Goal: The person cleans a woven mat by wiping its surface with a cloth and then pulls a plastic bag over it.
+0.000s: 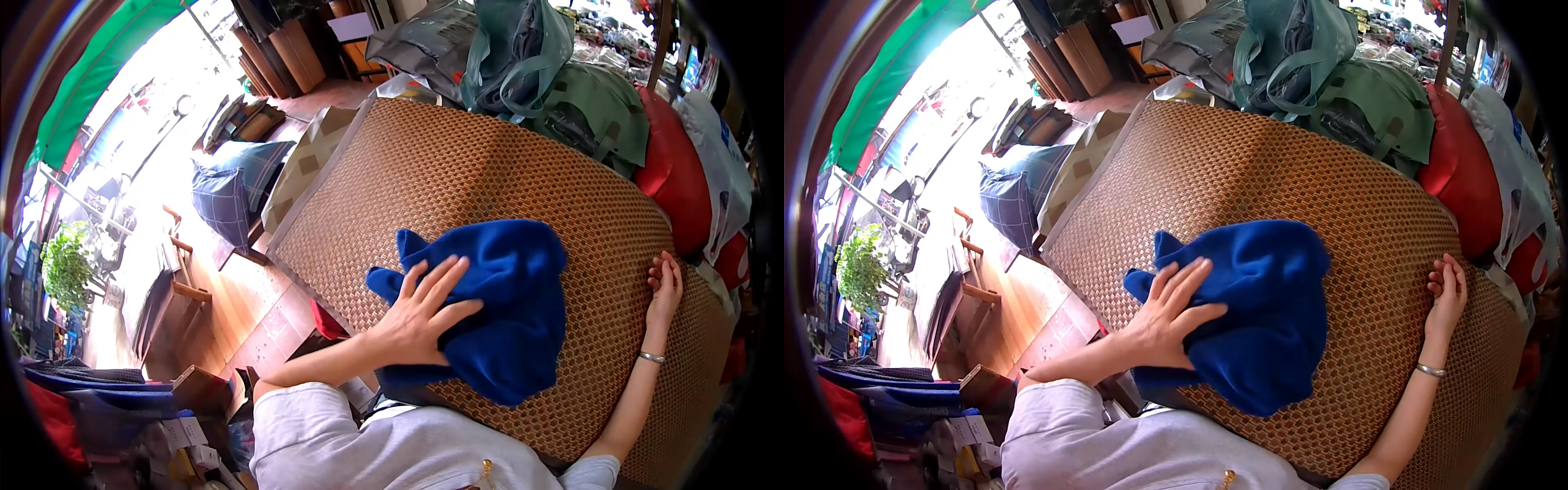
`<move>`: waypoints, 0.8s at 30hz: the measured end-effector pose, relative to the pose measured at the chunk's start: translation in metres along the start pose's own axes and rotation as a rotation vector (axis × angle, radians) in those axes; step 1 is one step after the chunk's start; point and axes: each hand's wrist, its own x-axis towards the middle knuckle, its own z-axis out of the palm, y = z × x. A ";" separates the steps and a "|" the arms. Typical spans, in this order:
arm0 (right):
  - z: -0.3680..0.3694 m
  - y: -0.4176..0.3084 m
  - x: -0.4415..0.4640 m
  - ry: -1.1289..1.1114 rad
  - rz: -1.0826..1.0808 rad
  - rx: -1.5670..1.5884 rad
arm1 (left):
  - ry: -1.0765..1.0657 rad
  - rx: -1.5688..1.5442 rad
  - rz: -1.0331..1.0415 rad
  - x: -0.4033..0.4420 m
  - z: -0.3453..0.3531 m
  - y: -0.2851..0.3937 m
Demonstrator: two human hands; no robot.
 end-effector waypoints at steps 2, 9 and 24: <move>-0.001 -0.001 -0.001 0.005 -0.001 0.005 | 0.005 0.058 0.079 0.021 -0.009 0.001; 0.009 -0.013 -0.009 0.035 0.030 0.006 | -0.339 -0.025 0.363 0.103 0.041 -0.014; 0.016 -0.022 -0.018 0.042 0.031 0.117 | 0.236 0.455 -0.881 0.012 0.001 -0.253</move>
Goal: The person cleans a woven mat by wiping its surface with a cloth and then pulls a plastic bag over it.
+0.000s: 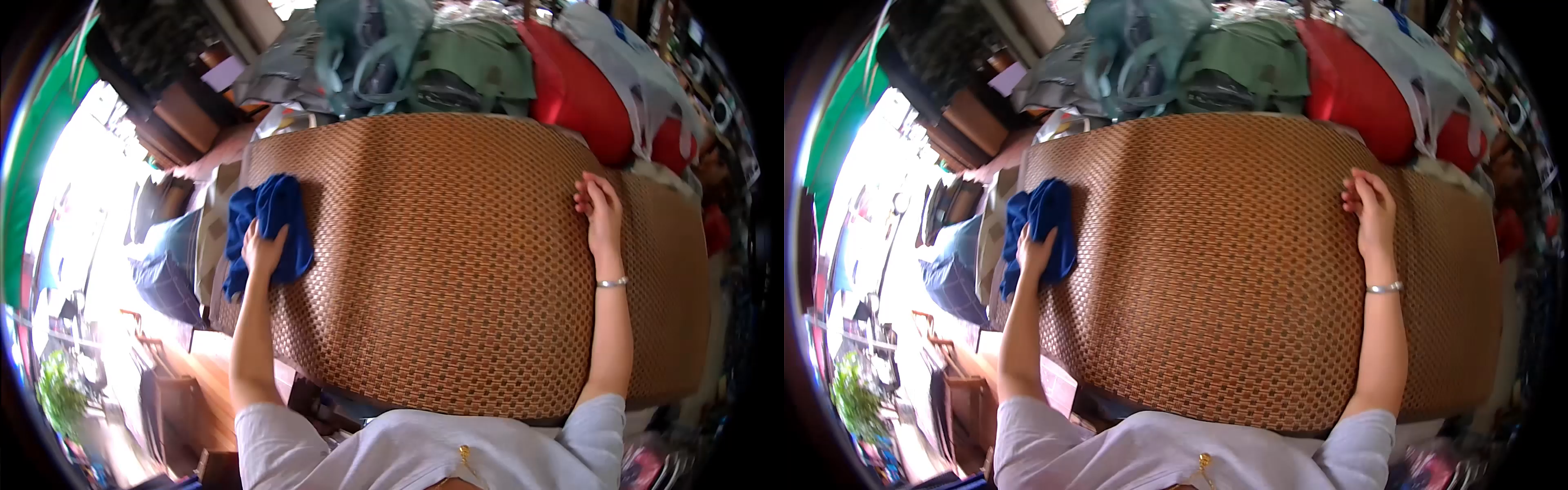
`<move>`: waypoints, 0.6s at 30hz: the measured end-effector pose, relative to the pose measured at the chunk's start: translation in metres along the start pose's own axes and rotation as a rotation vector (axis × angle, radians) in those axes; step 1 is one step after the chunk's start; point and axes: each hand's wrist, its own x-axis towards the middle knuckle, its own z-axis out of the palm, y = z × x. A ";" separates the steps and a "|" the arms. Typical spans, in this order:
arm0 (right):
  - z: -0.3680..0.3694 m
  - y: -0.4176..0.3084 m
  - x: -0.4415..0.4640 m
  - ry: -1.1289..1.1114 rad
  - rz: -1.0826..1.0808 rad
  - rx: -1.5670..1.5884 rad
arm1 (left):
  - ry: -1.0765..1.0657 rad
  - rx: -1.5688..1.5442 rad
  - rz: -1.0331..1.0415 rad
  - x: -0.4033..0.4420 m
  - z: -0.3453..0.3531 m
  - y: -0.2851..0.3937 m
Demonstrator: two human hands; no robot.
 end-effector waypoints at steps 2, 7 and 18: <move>-0.001 0.001 0.001 0.027 -0.012 0.045 | -0.064 -0.080 0.161 -0.032 -0.007 -0.014; -0.014 0.008 0.008 0.146 -0.010 0.099 | -0.403 -0.708 0.331 -0.160 -0.054 0.025; -0.015 0.008 0.007 0.132 -0.028 0.062 | -0.513 -0.232 1.297 -0.119 -0.081 0.236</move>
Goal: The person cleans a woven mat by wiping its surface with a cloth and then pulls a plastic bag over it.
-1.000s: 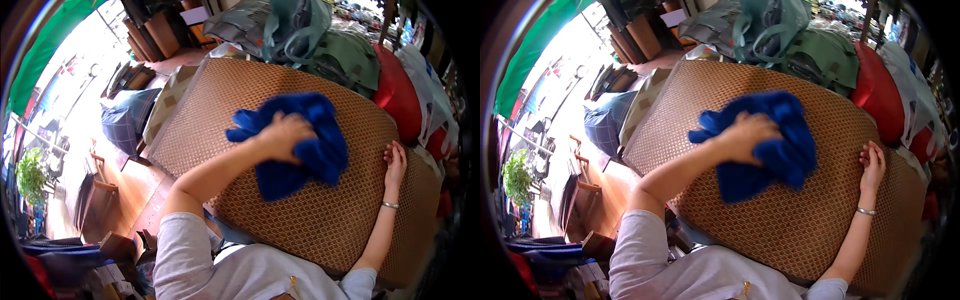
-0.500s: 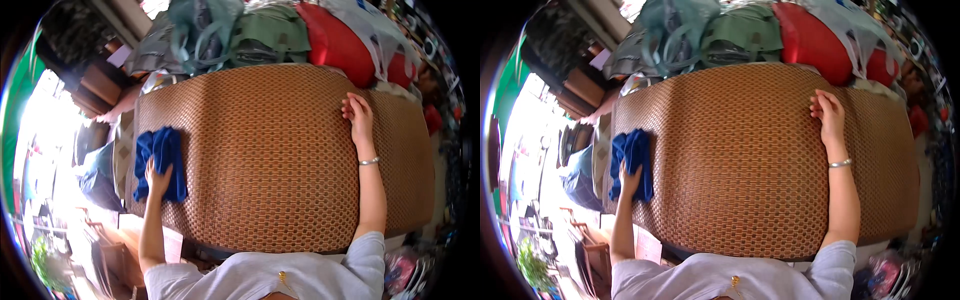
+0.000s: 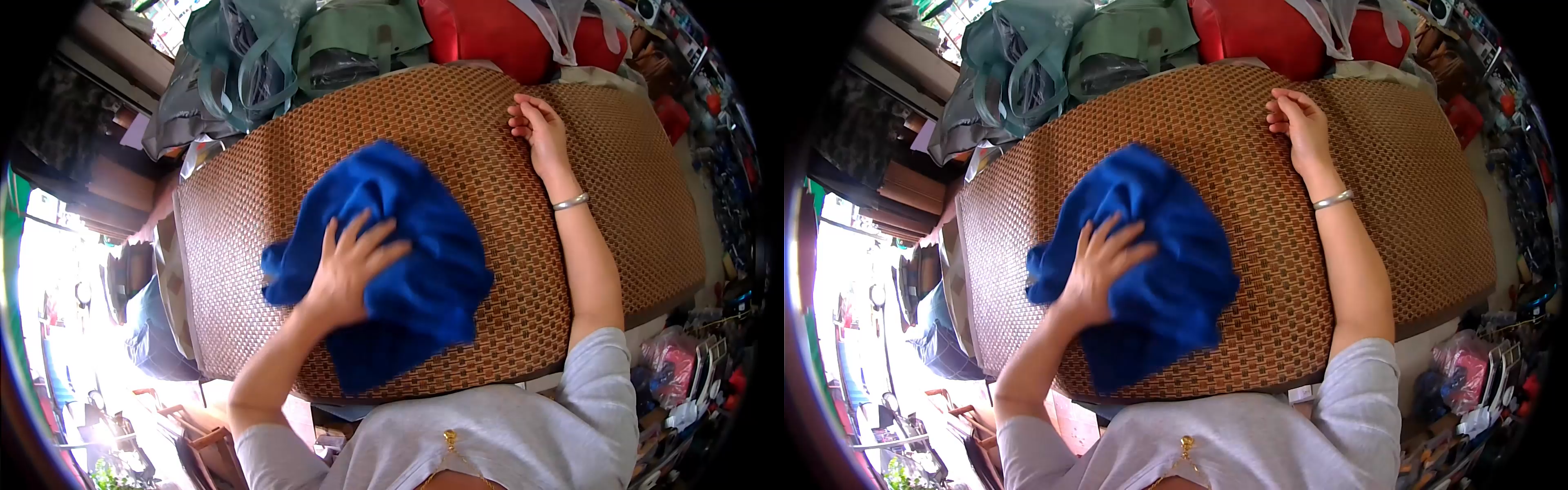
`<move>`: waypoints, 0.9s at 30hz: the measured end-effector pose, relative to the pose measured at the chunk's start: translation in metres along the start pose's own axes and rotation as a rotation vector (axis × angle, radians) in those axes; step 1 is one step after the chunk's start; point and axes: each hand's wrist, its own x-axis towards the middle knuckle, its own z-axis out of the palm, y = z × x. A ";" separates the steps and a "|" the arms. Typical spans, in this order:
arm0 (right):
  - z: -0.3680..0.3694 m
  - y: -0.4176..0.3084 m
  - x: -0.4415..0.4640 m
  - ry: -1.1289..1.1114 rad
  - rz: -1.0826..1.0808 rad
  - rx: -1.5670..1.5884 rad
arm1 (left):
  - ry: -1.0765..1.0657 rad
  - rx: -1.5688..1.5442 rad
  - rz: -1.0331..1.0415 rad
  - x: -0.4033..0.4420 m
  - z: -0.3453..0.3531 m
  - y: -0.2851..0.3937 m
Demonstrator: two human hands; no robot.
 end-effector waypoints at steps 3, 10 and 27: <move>-0.001 0.001 0.002 -0.010 -0.010 0.039 | 0.171 0.019 -0.114 0.063 0.009 -0.050; 0.005 -0.002 -0.002 0.036 0.015 0.035 | 0.458 0.205 -0.643 0.118 -0.002 -0.170; -0.098 0.057 0.036 0.504 0.031 0.234 | 0.212 -0.039 0.094 0.244 0.028 0.030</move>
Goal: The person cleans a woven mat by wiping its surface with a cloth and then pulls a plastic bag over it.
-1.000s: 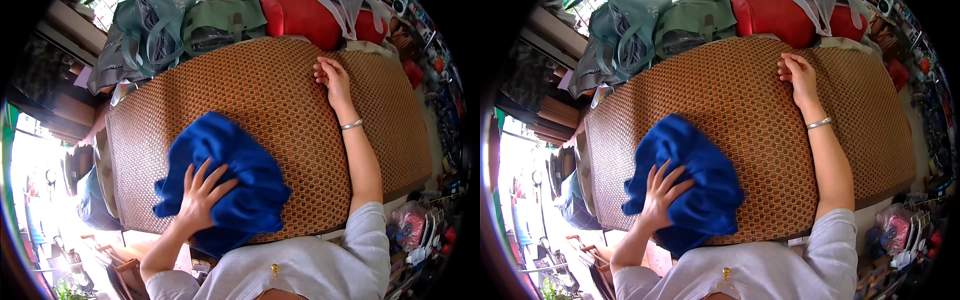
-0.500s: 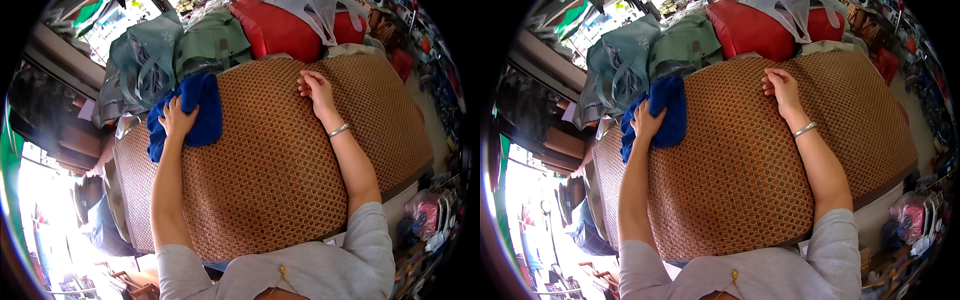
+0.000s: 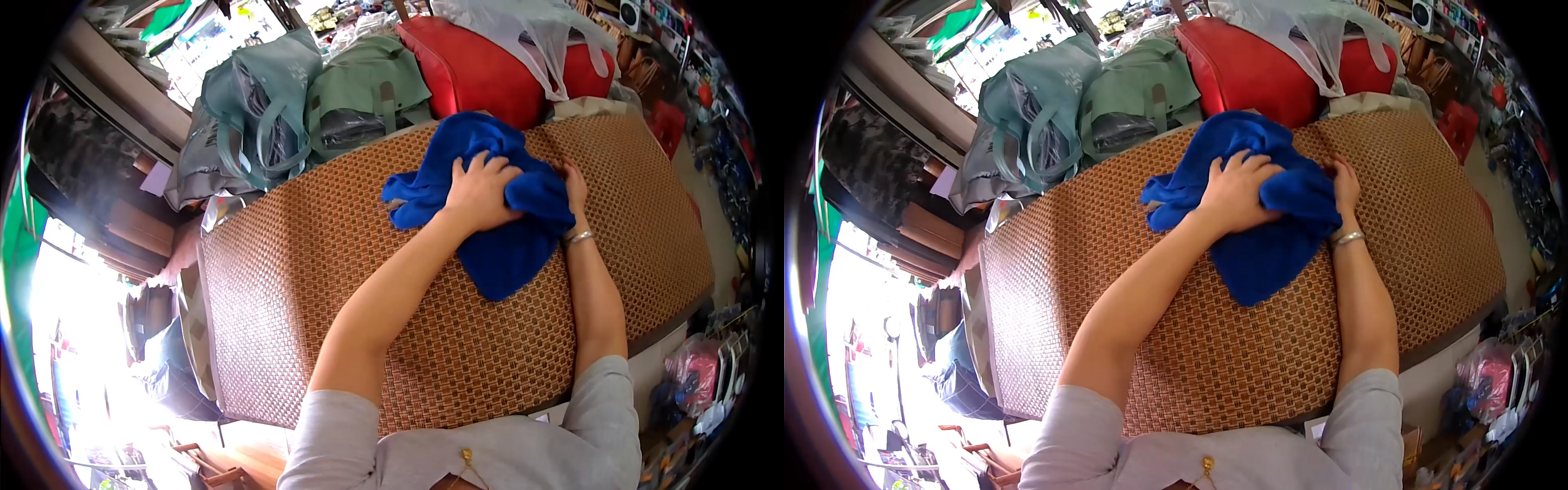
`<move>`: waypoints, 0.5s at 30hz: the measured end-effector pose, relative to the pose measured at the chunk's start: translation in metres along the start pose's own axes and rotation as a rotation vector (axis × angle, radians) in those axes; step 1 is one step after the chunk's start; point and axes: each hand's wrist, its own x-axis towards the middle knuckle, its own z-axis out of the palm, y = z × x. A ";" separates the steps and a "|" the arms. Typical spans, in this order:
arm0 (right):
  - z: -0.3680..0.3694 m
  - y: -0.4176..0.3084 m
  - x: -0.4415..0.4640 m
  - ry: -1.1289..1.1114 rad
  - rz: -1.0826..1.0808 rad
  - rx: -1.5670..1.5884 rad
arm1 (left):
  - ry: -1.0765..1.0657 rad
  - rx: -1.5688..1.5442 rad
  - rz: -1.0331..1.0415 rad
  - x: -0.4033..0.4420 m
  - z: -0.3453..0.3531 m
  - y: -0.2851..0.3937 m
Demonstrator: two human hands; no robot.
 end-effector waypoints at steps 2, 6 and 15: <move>0.000 -0.006 -0.012 0.069 0.050 0.107 | 0.021 0.020 -0.092 0.020 0.001 -0.027; 0.002 -0.010 -0.019 0.046 0.074 0.058 | 0.169 0.163 -0.378 0.001 -0.017 -0.103; 0.010 -0.012 -0.023 0.077 0.084 0.081 | 0.257 0.234 -0.891 -0.180 -0.088 -0.219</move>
